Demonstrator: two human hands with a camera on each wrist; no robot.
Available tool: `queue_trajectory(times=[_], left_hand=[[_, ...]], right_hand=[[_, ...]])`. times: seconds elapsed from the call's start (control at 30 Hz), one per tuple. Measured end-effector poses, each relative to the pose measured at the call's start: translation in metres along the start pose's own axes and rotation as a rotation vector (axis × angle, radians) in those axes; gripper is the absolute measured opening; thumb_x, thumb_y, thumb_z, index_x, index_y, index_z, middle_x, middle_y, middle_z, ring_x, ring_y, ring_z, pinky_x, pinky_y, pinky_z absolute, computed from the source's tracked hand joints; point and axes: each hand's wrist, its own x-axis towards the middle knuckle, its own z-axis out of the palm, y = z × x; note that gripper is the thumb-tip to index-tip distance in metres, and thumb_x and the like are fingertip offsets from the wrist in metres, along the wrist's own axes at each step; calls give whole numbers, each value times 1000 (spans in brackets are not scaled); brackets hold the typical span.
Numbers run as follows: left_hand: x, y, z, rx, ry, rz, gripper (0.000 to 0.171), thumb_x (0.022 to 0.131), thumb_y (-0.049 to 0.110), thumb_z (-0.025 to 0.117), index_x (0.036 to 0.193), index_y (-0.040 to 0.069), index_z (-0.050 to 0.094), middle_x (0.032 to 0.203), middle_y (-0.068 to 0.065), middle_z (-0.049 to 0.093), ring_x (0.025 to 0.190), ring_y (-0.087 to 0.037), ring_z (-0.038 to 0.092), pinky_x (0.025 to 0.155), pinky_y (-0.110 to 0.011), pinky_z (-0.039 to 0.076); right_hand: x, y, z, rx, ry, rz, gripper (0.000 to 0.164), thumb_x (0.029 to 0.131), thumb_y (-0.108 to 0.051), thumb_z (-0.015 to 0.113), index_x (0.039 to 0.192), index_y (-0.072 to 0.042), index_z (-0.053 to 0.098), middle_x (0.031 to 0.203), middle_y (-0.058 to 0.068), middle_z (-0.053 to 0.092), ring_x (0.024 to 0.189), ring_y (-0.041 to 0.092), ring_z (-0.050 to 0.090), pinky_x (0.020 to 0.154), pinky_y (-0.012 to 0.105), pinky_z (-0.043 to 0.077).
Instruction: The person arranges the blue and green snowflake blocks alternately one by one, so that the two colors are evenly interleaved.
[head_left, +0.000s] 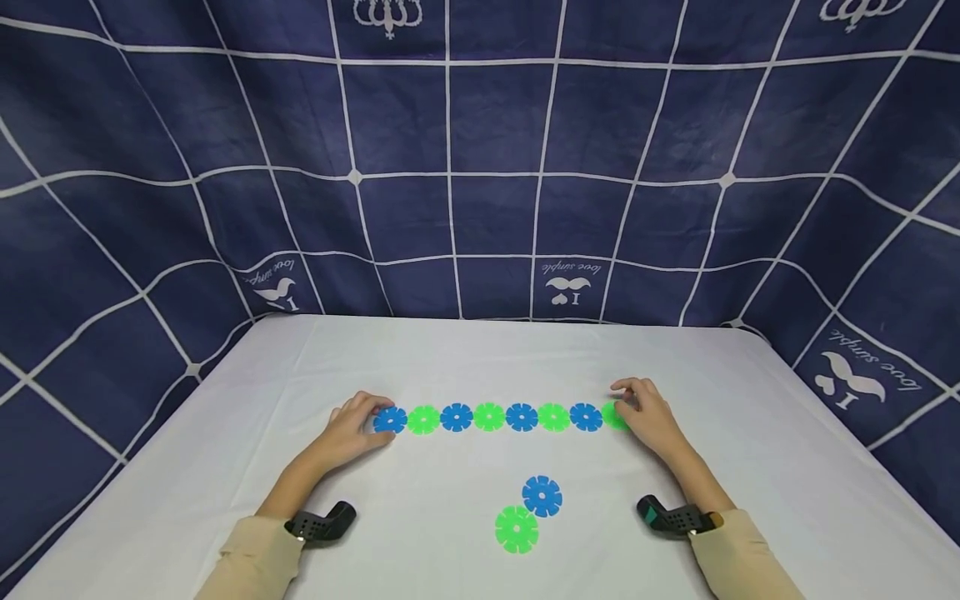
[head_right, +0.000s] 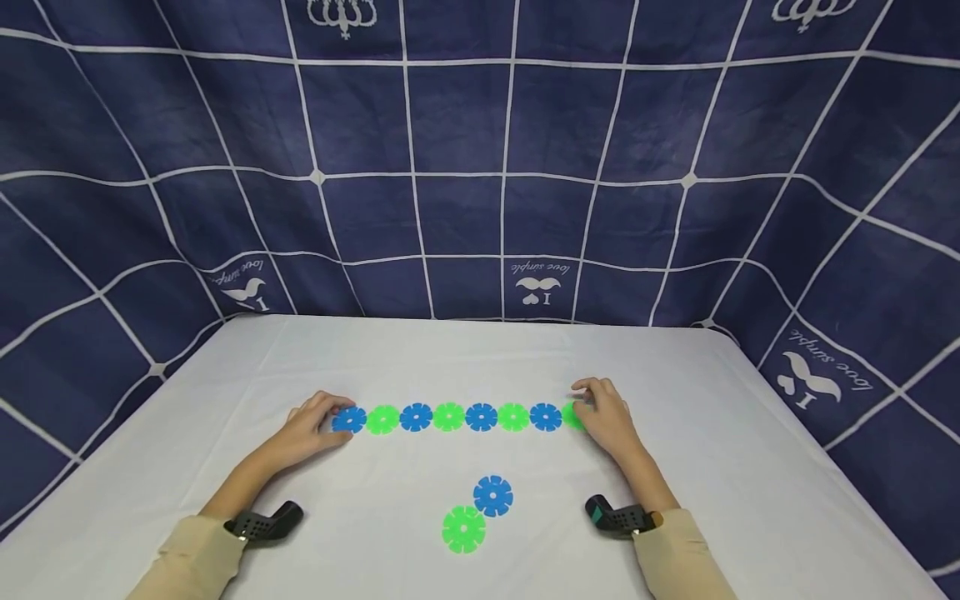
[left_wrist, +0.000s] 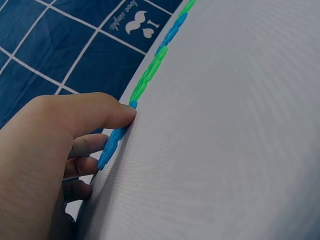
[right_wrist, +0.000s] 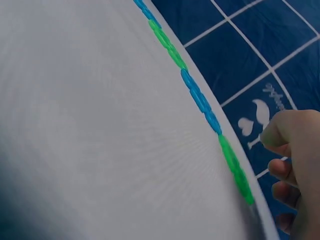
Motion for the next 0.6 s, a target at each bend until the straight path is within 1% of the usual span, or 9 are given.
queue_trajectory(times=[0.1,0.23,0.33,0.47,0.6], left_hand=[[1,0,1,5,5,3,44,75,28,66,114,10,56,104,-7,52,99,-22,48,76,-34,26],[0,1,1,0,-2,-6,45,75,28,66,114,10,56,105,-6,52,99,-22,48,77,-35,26],[0,2,1,-9,-5,-16,45,75,29,66,114,11,56,106,-6,52,100,-22,48,78,-35,26],[0,2,1,-4,-5,-19,45,75,29,66,115,10,56,106,-6,52,101,-22,48,78,-35,26],[0,2,-1,9,-5,-17,45,75,29,65,115,11,56,107,-6,52,101,-22,48,77,-34,26]], right_hand=[[1,-9,-2,6,35,-32,25,85,-12,54,110,-8,57,95,9,48,71,17,39,63,29,32],[-2,-29,-9,6,21,-82,24,85,-12,56,109,-10,58,94,8,50,73,16,38,62,28,32],[-8,-52,-16,31,-33,-136,25,86,-14,56,111,-11,58,96,9,51,77,17,39,62,27,33],[-20,-80,-20,63,-118,-234,27,86,-17,57,113,-15,57,97,7,53,78,16,40,61,26,36],[-34,-92,-12,75,-236,-282,25,86,-19,58,111,-19,58,96,0,53,76,11,42,62,23,37]])
